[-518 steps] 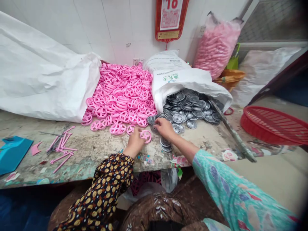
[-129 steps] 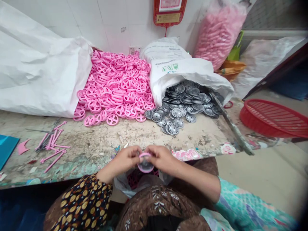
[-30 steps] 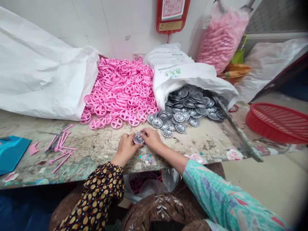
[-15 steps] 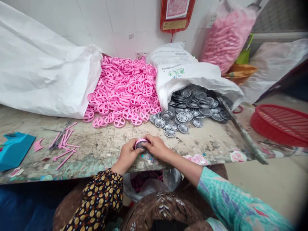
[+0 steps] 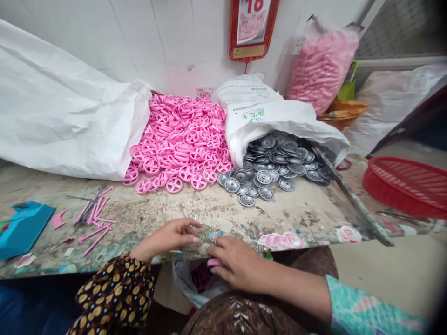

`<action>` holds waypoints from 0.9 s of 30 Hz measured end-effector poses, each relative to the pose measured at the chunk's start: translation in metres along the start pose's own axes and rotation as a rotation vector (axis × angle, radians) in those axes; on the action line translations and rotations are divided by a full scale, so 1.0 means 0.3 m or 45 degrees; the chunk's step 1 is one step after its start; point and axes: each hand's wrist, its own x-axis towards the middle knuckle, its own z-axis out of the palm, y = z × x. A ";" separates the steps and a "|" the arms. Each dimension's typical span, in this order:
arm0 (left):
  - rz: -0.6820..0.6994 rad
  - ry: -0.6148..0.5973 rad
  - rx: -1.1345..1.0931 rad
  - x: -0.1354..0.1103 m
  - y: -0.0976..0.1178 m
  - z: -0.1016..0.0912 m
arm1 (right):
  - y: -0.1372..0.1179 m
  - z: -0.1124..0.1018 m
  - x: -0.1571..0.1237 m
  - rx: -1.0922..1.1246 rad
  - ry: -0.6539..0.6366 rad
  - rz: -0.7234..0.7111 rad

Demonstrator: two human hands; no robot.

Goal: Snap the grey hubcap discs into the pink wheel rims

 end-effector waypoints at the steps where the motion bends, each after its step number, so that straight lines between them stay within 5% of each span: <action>1: 0.019 0.120 0.029 0.018 0.008 -0.031 | 0.002 -0.015 0.011 -0.057 0.009 -0.040; 6: 0.330 0.939 0.471 0.176 0.075 -0.220 | 0.168 -0.181 0.243 -0.180 0.215 0.017; 10: 0.307 1.229 1.039 0.323 0.136 -0.376 | 0.362 -0.339 0.503 -0.404 0.397 0.300; 14: 0.037 1.288 1.112 0.469 0.155 -0.459 | 0.465 -0.390 0.690 -0.421 0.327 0.443; 18: 0.020 1.346 1.113 0.553 0.135 -0.449 | 0.485 -0.352 0.772 -0.387 0.350 0.475; 27: 0.134 1.241 1.201 0.499 0.090 -0.298 | 0.445 -0.303 0.681 -0.415 0.271 0.362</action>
